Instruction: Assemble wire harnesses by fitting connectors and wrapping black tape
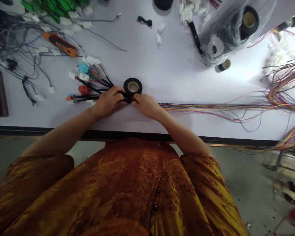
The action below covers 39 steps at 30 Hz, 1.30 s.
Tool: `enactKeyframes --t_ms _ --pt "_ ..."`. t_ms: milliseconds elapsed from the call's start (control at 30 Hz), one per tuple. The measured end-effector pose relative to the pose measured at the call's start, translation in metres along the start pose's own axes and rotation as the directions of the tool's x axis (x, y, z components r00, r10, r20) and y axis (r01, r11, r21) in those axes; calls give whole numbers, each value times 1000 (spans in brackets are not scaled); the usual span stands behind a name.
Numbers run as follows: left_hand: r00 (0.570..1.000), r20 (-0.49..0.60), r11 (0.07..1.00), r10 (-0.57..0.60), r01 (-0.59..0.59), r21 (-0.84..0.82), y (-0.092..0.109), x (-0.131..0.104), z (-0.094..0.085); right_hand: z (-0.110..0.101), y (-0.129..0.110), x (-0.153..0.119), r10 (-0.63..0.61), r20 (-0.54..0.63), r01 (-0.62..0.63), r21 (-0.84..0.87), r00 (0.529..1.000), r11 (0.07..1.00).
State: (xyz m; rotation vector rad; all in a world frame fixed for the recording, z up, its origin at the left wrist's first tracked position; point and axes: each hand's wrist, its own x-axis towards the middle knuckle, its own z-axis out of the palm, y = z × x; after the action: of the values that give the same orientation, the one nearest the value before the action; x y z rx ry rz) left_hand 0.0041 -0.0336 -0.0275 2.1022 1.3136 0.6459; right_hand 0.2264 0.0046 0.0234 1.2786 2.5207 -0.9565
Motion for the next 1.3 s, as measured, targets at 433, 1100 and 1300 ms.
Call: enactKeyframes --t_ms 433,1100,1300 --pt "850 79 216 -521 220 -951 57 -32 33 8 -15 -28 41 -200 -44 -9 979 999" --pt "869 -233 521 -437 33 -853 77 -19 41 8 -17 -55 -47 -254 114 259 966 959" --pt "826 -295 609 -480 71 -790 82 -26 43 30 -28 -52 82 -321 -36 146 943 989"
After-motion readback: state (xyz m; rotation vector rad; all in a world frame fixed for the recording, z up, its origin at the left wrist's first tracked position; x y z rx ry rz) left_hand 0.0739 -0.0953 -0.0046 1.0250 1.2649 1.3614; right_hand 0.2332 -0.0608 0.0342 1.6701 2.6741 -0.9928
